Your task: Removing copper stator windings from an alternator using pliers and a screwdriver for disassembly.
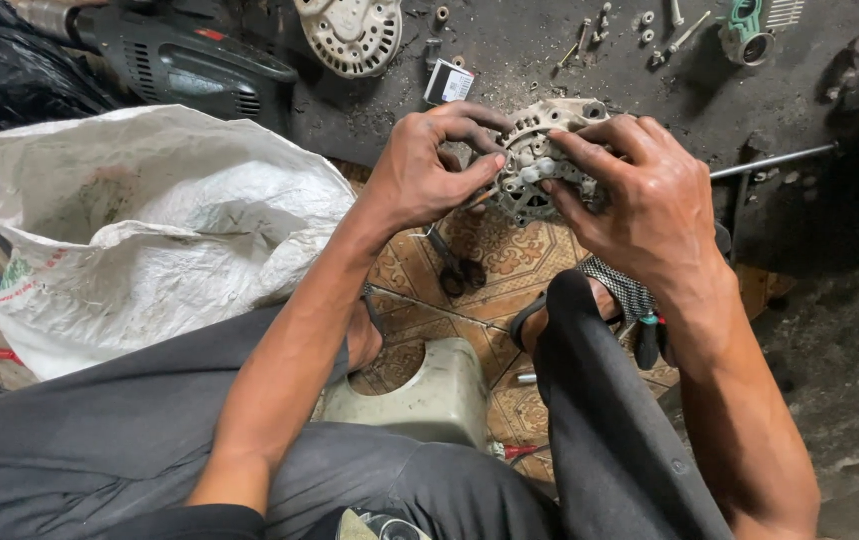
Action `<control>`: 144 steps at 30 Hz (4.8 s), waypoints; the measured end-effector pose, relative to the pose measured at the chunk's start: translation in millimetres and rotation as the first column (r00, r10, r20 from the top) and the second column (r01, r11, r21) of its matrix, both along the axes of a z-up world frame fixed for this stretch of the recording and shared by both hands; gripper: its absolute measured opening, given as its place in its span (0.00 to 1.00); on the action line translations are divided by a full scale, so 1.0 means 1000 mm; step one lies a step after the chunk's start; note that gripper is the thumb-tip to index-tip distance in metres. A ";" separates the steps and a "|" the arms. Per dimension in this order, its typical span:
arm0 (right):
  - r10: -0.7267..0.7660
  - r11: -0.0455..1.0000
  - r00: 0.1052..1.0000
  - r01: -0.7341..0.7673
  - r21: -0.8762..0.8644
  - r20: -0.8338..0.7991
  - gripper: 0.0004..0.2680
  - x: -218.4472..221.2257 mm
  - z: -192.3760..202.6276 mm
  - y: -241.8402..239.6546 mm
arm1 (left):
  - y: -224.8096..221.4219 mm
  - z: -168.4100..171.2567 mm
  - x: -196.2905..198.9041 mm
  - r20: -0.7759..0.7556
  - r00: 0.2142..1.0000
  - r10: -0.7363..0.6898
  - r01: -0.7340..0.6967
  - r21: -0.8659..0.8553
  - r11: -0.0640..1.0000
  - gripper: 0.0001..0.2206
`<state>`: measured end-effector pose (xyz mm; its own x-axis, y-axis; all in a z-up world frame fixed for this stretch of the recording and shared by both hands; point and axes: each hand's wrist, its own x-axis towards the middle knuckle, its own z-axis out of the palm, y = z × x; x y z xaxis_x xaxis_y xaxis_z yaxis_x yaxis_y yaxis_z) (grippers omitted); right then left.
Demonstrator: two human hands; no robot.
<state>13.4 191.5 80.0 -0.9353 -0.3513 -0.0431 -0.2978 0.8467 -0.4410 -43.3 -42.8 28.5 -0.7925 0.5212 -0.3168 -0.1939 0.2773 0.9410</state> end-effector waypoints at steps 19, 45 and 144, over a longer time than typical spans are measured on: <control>-0.047 0.979 0.994 0.066 -0.193 0.099 0.16 0.003 0.003 0.001 | 0.007 0.002 0.003 0.001 1.000 -0.005 0.005 -0.053 0.999 0.09; -0.318 0.761 0.885 0.453 -0.465 0.342 0.06 0.025 0.008 -0.008 | 0.013 -0.030 0.019 -0.194 0.981 0.007 -0.019 -0.061 0.998 0.11; -0.357 0.724 0.837 0.529 -0.443 0.415 0.09 0.026 -0.039 0.050 | 0.107 -0.063 -0.011 -0.230 0.941 0.249 -0.313 -0.308 0.899 0.38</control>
